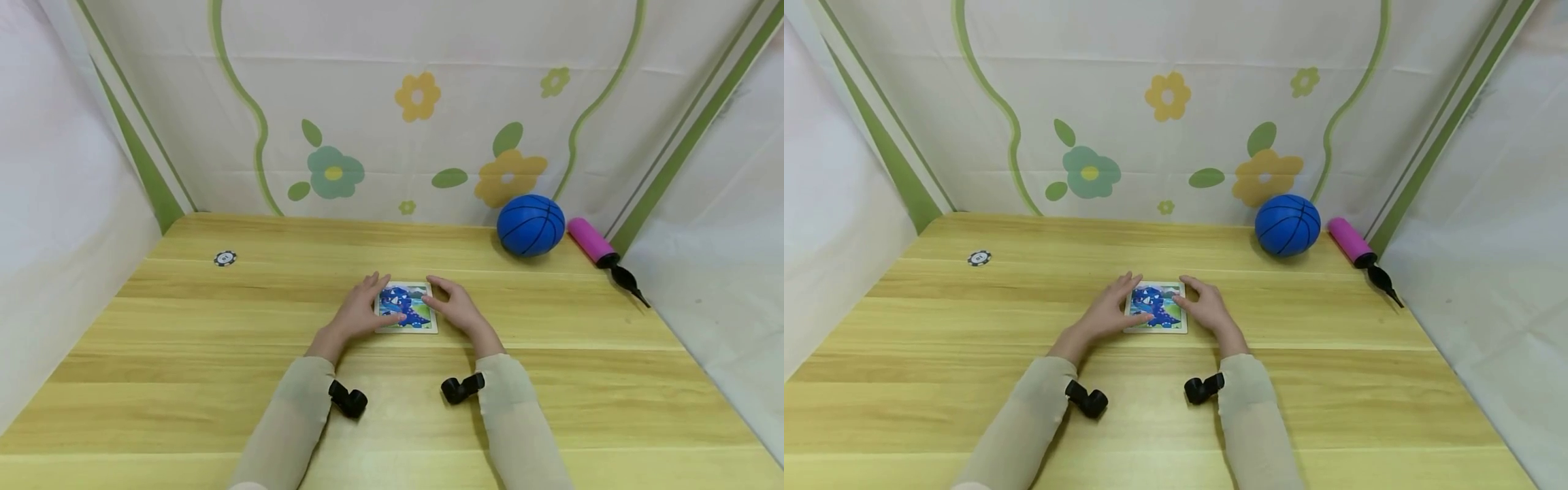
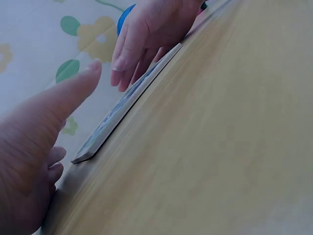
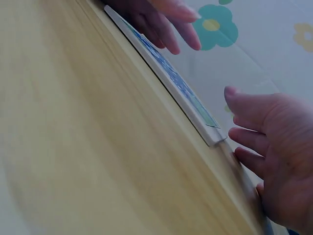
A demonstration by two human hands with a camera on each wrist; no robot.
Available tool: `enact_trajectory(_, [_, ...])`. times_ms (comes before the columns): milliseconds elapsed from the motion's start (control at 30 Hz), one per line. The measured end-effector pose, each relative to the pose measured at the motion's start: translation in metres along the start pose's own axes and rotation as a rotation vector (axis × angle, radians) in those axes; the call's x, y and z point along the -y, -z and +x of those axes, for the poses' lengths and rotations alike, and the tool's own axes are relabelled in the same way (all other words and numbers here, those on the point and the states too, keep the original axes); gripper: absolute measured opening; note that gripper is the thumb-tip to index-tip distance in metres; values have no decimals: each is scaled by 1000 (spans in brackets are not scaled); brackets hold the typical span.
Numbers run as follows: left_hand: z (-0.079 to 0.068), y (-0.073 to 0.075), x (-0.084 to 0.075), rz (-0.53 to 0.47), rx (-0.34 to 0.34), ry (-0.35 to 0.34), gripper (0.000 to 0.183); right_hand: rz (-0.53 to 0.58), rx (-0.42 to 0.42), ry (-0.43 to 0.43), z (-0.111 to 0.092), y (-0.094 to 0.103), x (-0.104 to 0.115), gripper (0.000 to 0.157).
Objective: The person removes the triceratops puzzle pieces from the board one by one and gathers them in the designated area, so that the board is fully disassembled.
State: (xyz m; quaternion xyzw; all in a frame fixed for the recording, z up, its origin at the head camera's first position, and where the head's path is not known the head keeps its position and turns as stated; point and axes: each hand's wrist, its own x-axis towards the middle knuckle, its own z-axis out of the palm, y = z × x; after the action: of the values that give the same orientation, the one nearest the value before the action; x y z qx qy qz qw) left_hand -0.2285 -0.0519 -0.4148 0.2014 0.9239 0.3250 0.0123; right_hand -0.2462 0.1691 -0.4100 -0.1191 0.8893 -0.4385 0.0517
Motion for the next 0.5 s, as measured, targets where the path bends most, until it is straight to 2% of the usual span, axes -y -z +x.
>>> enact_trajectory(300, [-2, -7, 3, 141, 25, -66, 86, -139, -31, 108, 1, -5, -8, 42])
enact_trajectory(500, [-2, -6, 2, 188, 37, -89, 79, -162, -36, 121, 0, -4, -5, 39])
